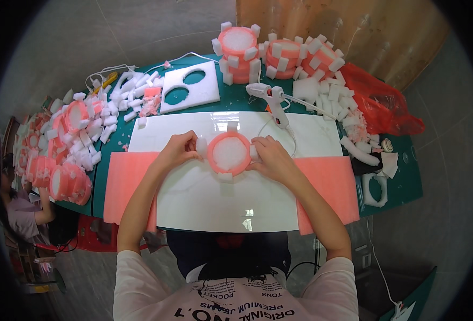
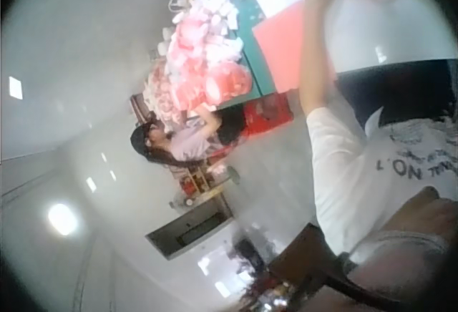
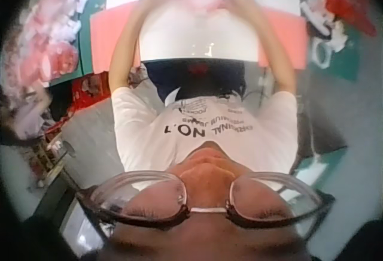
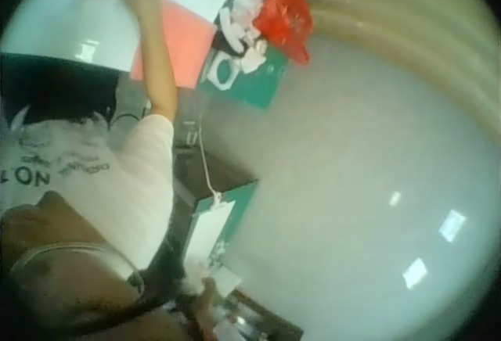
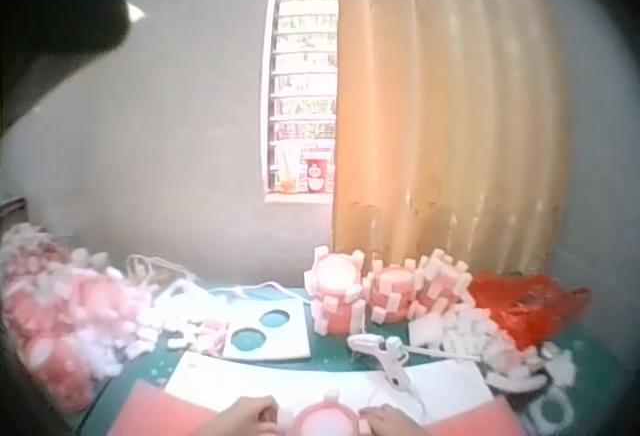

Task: Using a hot glue gun to attach white foam blocks to a pink foam ring to create a cylindrical structure.

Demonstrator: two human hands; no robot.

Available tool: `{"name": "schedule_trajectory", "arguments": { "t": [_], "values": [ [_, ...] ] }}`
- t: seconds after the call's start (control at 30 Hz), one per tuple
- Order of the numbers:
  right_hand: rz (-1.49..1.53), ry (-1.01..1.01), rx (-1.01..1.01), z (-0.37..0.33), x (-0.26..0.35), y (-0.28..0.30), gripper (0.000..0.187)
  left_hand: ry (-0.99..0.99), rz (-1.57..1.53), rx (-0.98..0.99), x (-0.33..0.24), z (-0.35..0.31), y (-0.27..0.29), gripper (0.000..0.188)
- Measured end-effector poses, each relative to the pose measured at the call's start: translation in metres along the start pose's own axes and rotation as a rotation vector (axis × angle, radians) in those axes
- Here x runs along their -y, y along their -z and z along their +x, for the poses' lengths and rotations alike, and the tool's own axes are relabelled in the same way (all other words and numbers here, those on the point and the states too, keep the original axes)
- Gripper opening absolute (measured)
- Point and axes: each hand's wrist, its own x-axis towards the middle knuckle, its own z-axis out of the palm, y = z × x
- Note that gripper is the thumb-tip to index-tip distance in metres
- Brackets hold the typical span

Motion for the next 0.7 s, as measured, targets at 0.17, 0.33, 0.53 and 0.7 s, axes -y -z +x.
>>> {"name": "schedule_trajectory", "arguments": {
  "t": [0.17, 0.33, 0.53, 0.7],
  "values": [
    [-0.002, -0.007, 0.005, 0.0, -0.0005, 0.0, 0.061, 0.04, 0.012, 0.014, -0.002, 0.0006, 0.0009, 0.038],
    [-0.003, -0.002, 0.007, 0.0007, -0.0003, -0.0001, 0.061, -0.007, 0.006, 0.036, 0.0011, -0.0002, 0.002, 0.034],
    [-0.014, -0.019, 0.027, 0.0009, 0.0007, 0.0009, 0.061, -0.016, 0.054, 0.052, -0.0062, 0.0001, 0.0031, 0.032],
    [-0.022, -0.015, 0.026, 0.0005, 0.0008, 0.0014, 0.061, -0.036, 0.075, 0.044, -0.0072, 0.0004, 0.0028, 0.032]
  ]
}}
